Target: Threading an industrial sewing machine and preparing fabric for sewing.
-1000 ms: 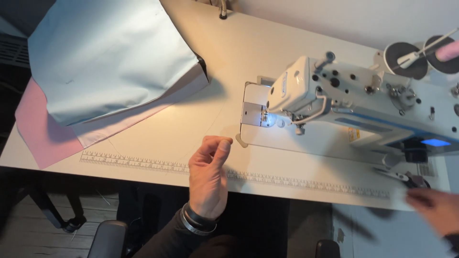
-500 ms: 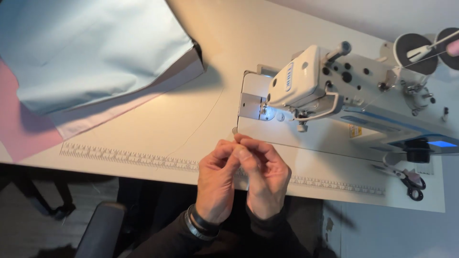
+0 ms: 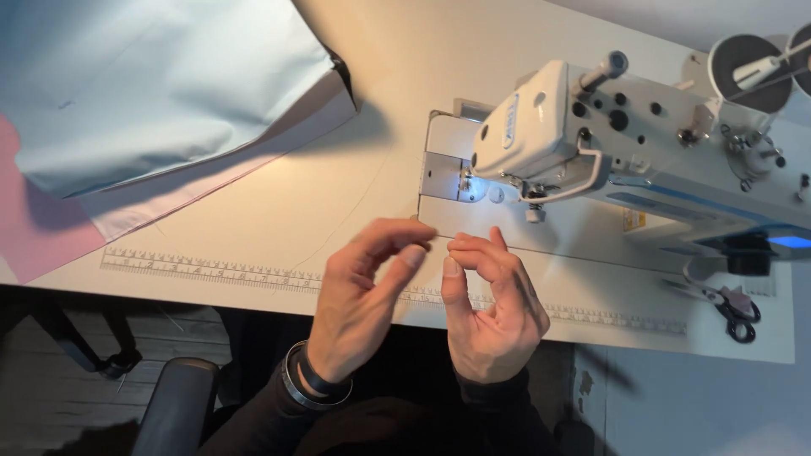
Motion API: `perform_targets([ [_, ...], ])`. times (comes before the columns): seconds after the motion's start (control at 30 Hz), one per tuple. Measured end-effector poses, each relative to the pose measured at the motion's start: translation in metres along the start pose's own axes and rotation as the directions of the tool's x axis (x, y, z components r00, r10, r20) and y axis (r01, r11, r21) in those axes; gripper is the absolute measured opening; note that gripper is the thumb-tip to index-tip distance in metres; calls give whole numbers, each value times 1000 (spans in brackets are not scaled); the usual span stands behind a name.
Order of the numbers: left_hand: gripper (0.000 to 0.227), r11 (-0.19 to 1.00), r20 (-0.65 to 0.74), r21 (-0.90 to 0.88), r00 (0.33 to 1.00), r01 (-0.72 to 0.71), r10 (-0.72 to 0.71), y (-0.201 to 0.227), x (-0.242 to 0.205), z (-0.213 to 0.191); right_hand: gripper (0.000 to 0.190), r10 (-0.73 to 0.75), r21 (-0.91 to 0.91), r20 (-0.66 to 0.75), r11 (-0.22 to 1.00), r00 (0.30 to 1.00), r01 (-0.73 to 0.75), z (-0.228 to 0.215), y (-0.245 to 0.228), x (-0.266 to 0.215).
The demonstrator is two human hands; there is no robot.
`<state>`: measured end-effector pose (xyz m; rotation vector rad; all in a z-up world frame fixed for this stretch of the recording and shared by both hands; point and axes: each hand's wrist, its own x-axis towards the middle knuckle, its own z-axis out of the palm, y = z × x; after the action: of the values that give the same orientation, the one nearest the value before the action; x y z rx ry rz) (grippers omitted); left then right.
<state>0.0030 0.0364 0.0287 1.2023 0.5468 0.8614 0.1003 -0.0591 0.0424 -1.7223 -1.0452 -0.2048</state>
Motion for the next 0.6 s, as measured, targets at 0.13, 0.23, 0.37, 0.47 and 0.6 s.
perform_targets([
  [0.13, 21, 998, 163, 10, 985, 55, -56, 5, 1, -1, 13, -134, -169, 39, 976, 990, 138, 0, -1, 3],
  [0.23, 20, 993, 189, -42, 977, 112, -102, 4, 3, -2, 13, -177, -215, 48, 959, 983, 183, 1, -1, 8],
  [0.37, 17, 999, 144, 32, 989, 35, -39, 6, 2, 0, 13, -255, -281, 80, 922, 964, 267, 3, -1, 12],
  [0.47, 11, 961, 101, 215, 983, -173, 155, 9, 2, 4, 13, -193, -175, 101, 962, 976, 208, 3, 1, 8],
  [0.6, 8, 924, 115, 309, 973, -226, 200, 6, 5, 8, 16, 162, 139, 202, 971, 966, -192, 5, 24, -7],
])
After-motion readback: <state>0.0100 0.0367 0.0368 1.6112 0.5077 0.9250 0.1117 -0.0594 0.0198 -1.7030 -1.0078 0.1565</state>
